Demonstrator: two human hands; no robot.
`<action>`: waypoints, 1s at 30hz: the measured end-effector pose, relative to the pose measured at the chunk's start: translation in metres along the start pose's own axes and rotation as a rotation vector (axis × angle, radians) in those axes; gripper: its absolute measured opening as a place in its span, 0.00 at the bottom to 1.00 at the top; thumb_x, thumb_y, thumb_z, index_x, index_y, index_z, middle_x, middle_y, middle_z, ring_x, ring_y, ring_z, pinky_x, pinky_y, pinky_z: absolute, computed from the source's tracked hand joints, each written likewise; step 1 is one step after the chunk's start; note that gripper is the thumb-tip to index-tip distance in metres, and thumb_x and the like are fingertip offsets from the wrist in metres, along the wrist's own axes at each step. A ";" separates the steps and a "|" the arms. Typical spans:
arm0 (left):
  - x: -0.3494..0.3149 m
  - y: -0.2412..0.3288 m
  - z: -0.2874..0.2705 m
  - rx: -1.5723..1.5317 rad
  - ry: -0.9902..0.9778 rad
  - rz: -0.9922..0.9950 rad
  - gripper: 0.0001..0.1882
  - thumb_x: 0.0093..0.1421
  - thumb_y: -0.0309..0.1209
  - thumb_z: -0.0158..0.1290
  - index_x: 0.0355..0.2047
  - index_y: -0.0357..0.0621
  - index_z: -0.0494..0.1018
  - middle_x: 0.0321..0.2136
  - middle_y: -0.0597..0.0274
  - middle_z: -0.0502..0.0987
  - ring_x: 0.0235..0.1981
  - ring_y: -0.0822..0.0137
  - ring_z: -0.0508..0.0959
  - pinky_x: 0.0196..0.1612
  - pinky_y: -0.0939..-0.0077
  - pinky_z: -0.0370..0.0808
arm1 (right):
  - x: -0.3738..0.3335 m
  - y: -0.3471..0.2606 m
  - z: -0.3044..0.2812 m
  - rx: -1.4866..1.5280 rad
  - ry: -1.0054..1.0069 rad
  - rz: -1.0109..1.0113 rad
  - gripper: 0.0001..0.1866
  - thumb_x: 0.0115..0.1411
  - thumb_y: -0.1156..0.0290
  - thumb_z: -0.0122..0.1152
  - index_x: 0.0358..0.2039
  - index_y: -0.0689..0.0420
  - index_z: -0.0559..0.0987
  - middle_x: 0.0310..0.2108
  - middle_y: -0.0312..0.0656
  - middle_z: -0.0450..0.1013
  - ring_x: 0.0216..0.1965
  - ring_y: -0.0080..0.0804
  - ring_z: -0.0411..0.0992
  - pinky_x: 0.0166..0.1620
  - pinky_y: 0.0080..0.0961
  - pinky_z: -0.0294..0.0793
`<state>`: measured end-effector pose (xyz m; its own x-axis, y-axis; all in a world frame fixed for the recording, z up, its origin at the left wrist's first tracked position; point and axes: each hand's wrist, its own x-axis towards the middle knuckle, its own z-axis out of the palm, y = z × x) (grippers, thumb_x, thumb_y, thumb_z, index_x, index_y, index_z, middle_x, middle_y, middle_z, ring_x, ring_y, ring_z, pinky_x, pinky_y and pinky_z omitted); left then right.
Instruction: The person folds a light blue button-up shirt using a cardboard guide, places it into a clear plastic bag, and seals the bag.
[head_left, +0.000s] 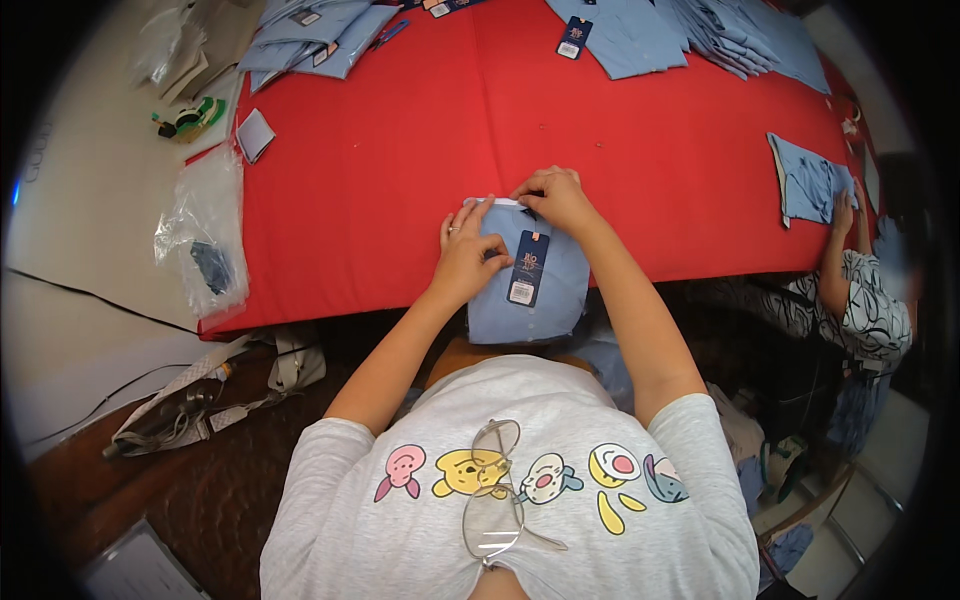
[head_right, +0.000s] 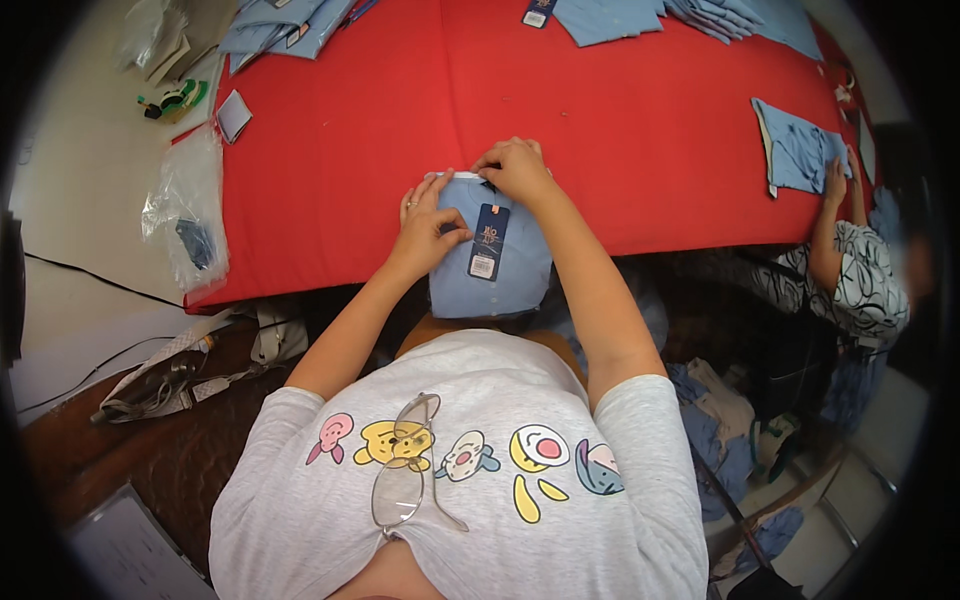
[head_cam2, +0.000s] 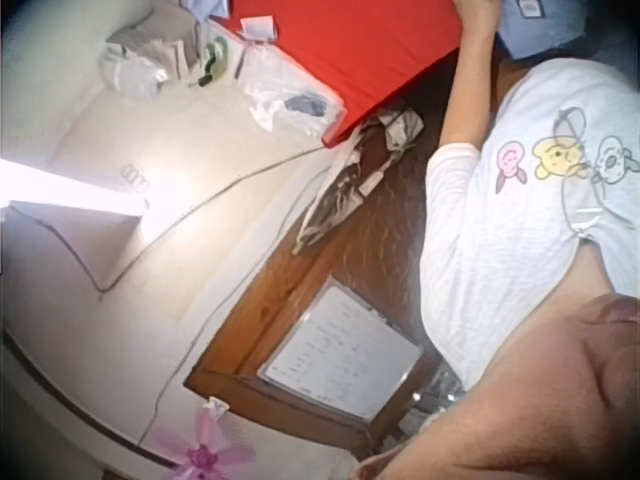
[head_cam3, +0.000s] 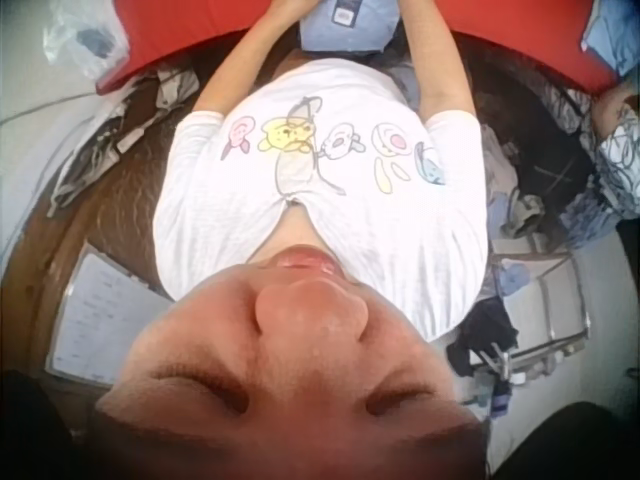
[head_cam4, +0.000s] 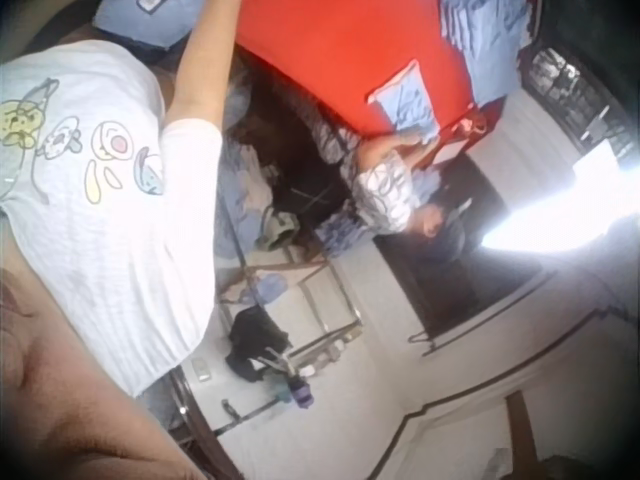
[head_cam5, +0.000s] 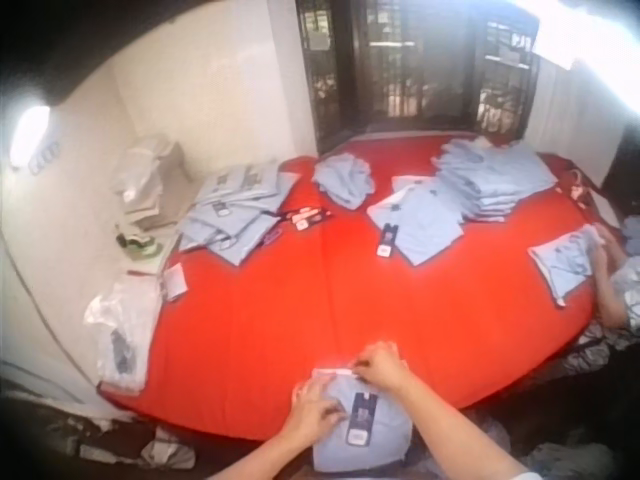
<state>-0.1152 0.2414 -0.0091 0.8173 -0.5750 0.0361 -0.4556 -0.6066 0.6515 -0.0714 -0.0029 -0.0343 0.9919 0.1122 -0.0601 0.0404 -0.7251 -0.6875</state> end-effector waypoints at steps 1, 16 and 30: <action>0.004 -0.002 0.002 0.020 -0.003 -0.003 0.09 0.55 0.37 0.73 0.28 0.50 0.84 0.72 0.54 0.69 0.77 0.49 0.59 0.78 0.41 0.43 | -0.002 0.000 -0.004 0.027 -0.018 -0.007 0.12 0.60 0.62 0.76 0.43 0.48 0.91 0.43 0.37 0.84 0.53 0.37 0.78 0.70 0.47 0.60; 0.037 -0.012 -0.006 -0.044 -0.101 -0.021 0.10 0.56 0.35 0.72 0.29 0.46 0.83 0.67 0.58 0.74 0.73 0.48 0.64 0.75 0.45 0.54 | -0.249 0.027 0.088 1.006 0.317 0.618 0.28 0.61 0.66 0.80 0.57 0.63 0.77 0.50 0.45 0.81 0.50 0.29 0.78 0.53 0.31 0.77; 0.070 -0.003 -0.040 -0.212 -0.215 -0.071 0.08 0.60 0.24 0.68 0.31 0.36 0.78 0.41 0.59 0.81 0.43 0.63 0.81 0.49 0.68 0.77 | -0.181 0.009 0.011 0.913 0.305 0.484 0.25 0.63 0.77 0.75 0.58 0.65 0.75 0.35 0.37 0.81 0.35 0.19 0.76 0.38 0.19 0.74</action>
<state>-0.0427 0.2248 0.0215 0.7410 -0.6519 -0.1613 -0.2977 -0.5341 0.7912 -0.2522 -0.0223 -0.0370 0.8717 -0.3164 -0.3742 -0.3443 0.1481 -0.9271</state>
